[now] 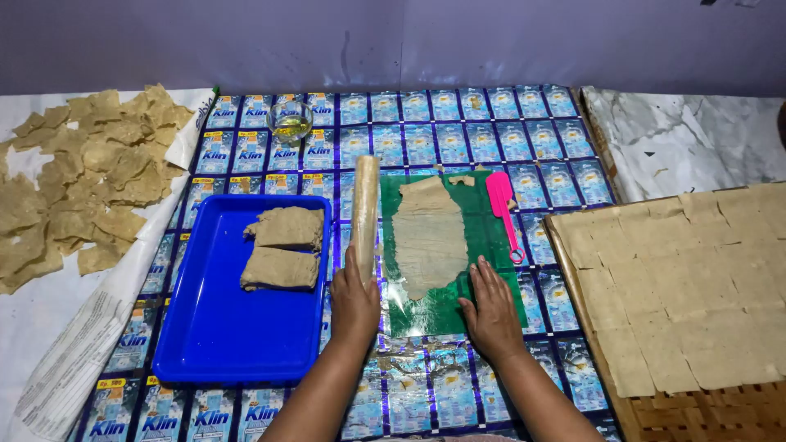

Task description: Flattening dough with a rolling pin and cutting it into rectangular pastry sheets.

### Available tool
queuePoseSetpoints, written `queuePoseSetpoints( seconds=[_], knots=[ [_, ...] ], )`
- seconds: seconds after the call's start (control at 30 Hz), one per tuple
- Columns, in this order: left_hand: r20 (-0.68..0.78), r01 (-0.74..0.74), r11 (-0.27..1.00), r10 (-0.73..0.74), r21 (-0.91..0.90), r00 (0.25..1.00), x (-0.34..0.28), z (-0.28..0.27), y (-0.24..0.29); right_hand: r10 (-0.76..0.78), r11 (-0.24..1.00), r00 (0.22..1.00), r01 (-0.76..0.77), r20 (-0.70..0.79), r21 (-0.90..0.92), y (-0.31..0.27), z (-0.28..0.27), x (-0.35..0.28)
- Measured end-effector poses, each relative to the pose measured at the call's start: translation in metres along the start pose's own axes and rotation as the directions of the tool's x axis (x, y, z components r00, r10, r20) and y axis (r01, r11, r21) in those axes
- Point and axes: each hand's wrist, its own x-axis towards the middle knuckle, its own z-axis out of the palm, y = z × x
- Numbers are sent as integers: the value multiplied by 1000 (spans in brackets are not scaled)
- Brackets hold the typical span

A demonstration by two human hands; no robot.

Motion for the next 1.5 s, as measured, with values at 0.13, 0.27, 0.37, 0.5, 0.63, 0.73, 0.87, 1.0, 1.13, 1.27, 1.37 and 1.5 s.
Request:
queuePoseSetpoints(
  seconds=[0.13, 0.27, 0.37, 0.5, 0.63, 0.73, 0.87, 1.0, 1.13, 1.27, 1.37, 1.5],
  knots=[
    [-123, -25, 999, 27, 24, 992, 10, 21, -23, 61, 992, 993, -72, 101, 103, 19, 9, 11],
    [-201, -86, 996, 77, -37, 977, 6, 19, -22, 185, 949, 965, -126, -187, 290, 66, 27, 49],
    [-264, -127, 987, 97, -101, 960, 1, 24, -31, 218, 967, 915, -157, -338, 200, 109, 43, 94],
    [-333, -164, 983, 130, -77, 934, 0, 34, -44, 394, 919, 898, -381, -197, 104, 118, 36, 139],
    [-327, -162, 982, 123, -93, 937, 0, 31, -41, 529, 838, 846, -534, 71, 116, 133, 37, 157],
    [-351, -162, 986, 140, -32, 926, 1, 33, -42, 516, 852, 844, -523, 148, 9, 144, 32, 161],
    [-343, -170, 985, 147, -38, 928, 1, 29, -36, 227, 961, 964, -199, 136, -194, 145, 4, 164],
    [-355, -186, 982, 171, -9, 919, 1, 29, -35, 52, 930, 979, 24, 196, -368, 140, -16, 166],
    [-355, -181, 984, 167, -5, 920, 1, 30, -36, 0, 912, 987, 67, 163, -404, 143, -10, 167],
    [-353, -187, 982, 173, -6, 919, 1, 28, -35, -23, 920, 987, 83, 158, -384, 144, -2, 173],
    [-362, -197, 980, 185, 2, 914, 1, 31, -37, -19, 928, 982, 88, 188, -362, 136, -4, 174],
    [-371, -208, 978, 198, 14, 907, 1, 29, -36, -16, 935, 984, 78, 179, -346, 131, 6, 173]
  ],
)
